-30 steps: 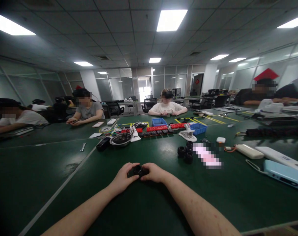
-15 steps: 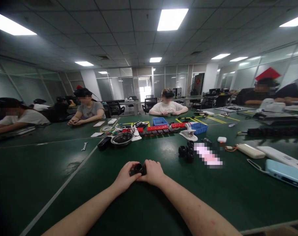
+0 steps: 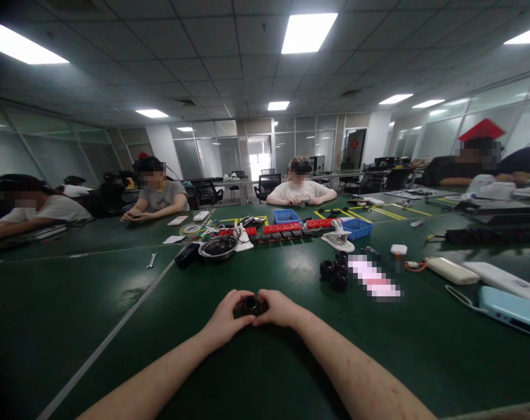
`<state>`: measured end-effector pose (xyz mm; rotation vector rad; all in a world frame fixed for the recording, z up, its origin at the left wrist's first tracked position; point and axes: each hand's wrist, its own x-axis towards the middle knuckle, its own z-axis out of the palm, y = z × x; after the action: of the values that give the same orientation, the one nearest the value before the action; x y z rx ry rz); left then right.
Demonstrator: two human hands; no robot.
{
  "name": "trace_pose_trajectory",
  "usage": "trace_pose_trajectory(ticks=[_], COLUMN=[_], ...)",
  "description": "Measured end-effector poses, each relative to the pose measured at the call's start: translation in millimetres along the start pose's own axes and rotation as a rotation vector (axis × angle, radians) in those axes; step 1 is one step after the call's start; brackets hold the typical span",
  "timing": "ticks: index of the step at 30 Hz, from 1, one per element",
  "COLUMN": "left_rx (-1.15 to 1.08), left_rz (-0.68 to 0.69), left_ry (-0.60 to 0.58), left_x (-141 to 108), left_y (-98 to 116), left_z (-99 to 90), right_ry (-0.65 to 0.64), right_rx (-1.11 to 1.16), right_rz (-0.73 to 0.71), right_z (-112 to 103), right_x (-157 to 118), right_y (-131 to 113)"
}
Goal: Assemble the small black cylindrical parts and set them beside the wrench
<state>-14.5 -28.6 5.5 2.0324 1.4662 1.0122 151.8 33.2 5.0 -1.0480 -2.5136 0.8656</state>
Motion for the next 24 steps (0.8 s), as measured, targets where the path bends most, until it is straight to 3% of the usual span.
trace_pose_trajectory(ticks=[3,6,10,13,17,24], left_rx=[0.029,0.042,0.06,0.049,0.018,-0.027], left_rz=[-0.015,0.013,0.051,0.054,0.041,0.022], left_ry=[0.088,0.098,0.064,-0.002,-0.081,-0.03], left_x=[-1,-1,0,0,0,1], left_y=[-1,-5,-8,-6,-4,-6], left_z=[3.8,4.5,0.6,-4.4,-8.3,-1.4], right_ry=[0.159,0.222,0.183,0.044,-0.081,0.041], right_rx=[-0.297,-0.464,-0.319,-0.082,0.102,-0.007], right_rz=[0.043,0.072,0.0,-0.095,-0.052,0.011], right_z=[10,14,8,0,-6,3], right_x=[1,0,-4,-6,-5,1], right_y=[-9,-16,-16,-13,-6,0])
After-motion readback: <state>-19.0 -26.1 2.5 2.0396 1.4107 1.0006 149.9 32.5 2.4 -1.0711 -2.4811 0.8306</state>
